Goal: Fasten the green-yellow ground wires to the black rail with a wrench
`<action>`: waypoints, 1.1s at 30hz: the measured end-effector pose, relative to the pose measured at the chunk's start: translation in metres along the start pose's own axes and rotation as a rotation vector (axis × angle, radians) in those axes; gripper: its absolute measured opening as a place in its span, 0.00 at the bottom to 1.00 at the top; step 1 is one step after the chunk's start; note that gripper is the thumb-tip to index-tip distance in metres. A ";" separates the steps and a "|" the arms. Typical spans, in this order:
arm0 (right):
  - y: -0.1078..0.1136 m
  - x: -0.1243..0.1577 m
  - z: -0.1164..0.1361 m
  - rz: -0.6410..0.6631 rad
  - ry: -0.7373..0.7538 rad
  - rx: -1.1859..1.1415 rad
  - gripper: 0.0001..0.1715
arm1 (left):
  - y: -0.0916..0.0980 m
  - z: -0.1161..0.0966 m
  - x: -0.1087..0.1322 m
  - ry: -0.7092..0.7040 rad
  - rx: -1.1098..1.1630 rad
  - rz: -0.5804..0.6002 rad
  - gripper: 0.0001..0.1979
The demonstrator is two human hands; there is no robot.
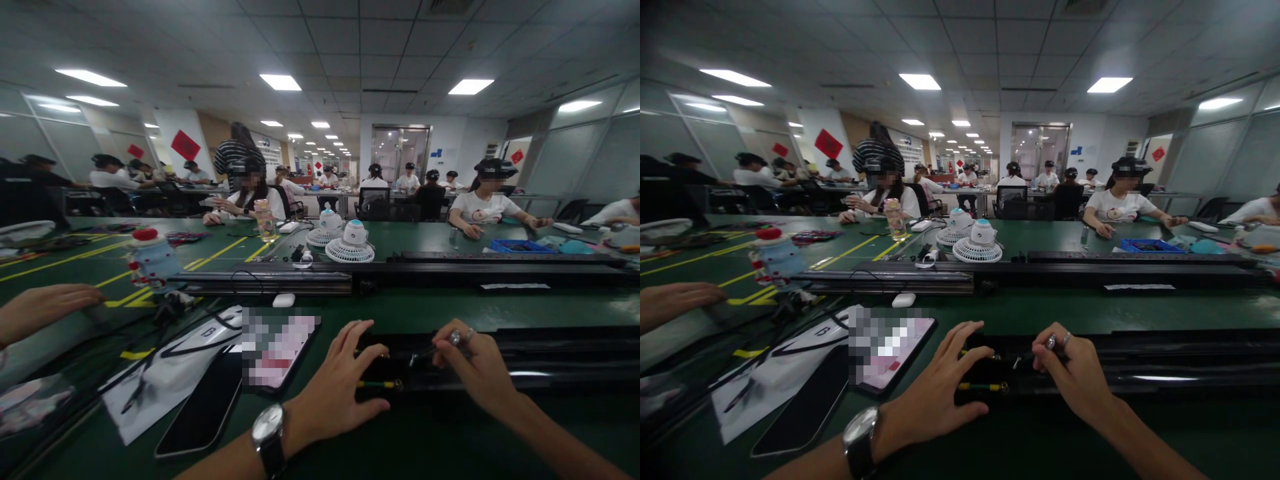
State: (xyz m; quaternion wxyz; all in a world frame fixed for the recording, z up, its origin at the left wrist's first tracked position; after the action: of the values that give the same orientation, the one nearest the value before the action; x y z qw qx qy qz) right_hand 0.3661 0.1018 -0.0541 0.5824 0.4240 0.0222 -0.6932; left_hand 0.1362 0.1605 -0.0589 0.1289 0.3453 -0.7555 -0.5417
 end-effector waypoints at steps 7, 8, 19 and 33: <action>-0.003 -0.003 0.006 0.018 0.051 0.014 0.15 | -0.004 0.004 -0.014 0.061 -0.017 0.137 0.48; -0.002 -0.003 0.007 0.018 0.055 0.013 0.15 | -0.003 0.004 -0.016 0.056 -0.009 0.142 0.48; -0.012 0.010 0.027 0.139 0.130 -0.032 0.16 | 0.003 -0.024 0.000 0.007 -0.108 0.110 0.43; -0.012 0.021 0.049 0.289 0.245 0.016 0.10 | -0.004 -0.043 0.024 -0.101 -0.163 0.153 0.39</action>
State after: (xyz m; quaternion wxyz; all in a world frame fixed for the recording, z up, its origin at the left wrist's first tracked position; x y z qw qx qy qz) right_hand 0.3295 0.0628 -0.0410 0.6654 0.5085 0.0262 -0.5459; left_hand 0.1447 0.1122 -0.0503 0.1593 0.2476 -0.7386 -0.6064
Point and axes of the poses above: each hand's wrist, its own x-axis away from the middle knuckle, its own y-axis out of the back of the hand, z = x × y, the point moved 6 cm from there along -x, towards the middle knuckle, and after that the axes turned 8 degrees about y, right-handed, at the moved point
